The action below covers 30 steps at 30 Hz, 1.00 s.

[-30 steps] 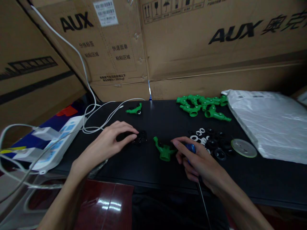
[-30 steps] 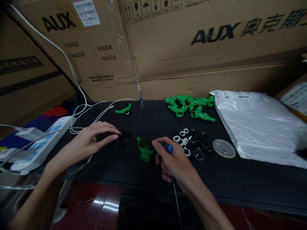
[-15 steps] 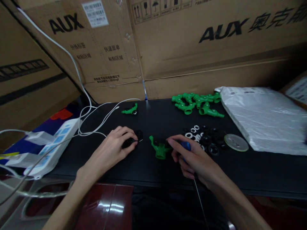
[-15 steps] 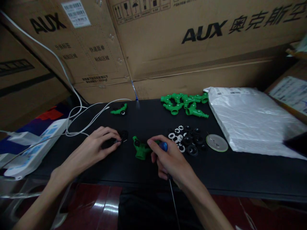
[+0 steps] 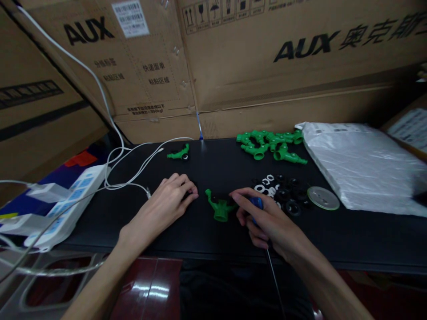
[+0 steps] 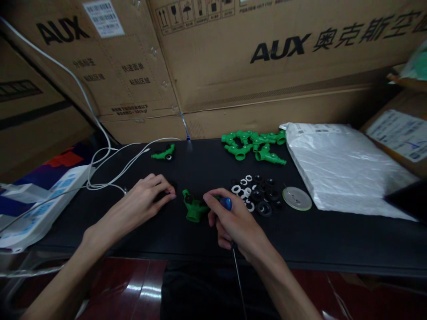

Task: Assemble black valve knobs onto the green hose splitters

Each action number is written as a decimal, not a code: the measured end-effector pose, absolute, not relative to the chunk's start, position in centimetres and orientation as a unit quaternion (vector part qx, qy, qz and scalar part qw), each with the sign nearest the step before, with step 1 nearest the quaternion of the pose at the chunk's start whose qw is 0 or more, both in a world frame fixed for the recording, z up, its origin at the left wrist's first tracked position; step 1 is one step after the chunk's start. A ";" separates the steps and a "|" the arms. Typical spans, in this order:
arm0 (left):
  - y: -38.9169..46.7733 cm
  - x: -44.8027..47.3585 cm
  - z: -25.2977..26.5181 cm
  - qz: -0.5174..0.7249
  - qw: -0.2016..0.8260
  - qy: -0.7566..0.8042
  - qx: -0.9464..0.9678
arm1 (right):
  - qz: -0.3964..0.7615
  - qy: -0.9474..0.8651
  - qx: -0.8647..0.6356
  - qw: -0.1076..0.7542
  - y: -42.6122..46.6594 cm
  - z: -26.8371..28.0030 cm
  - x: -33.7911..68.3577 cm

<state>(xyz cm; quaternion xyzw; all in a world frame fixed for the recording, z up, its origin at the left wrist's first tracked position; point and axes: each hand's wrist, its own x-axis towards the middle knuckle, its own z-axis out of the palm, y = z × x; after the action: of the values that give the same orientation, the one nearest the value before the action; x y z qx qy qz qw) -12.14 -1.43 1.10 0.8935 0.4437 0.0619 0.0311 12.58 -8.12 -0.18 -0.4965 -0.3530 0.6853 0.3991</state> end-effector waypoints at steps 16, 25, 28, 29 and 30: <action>0.0 -10.0 4.4 0.205 0.171 0.433 0.861 | 0.700 -0.344 -0.470 0.413 -8.1 -0.3 13.2; 0.7 -6.4 3.5 0.218 0.412 0.337 0.818 | 0.714 -0.332 -0.442 0.430 -8.3 -0.3 13.6; 0.5 -6.4 2.9 0.218 0.439 0.333 0.806 | 0.717 -0.327 -0.437 0.433 -8.3 -0.3 13.7; 0.5 -6.4 2.8 0.219 0.431 0.325 0.813 | 0.719 -0.323 -0.437 0.435 -8.3 -0.3 13.7; 0.4 -6.4 2.8 0.219 0.416 0.316 0.824 | 0.720 -0.318 -0.434 0.438 -8.3 -0.2 13.8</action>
<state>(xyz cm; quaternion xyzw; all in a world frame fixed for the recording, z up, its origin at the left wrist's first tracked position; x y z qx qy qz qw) -6.40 0.41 2.76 0.8239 0.3156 0.2195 0.4164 13.76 -8.28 -0.24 -0.4337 -0.3183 0.7203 0.4380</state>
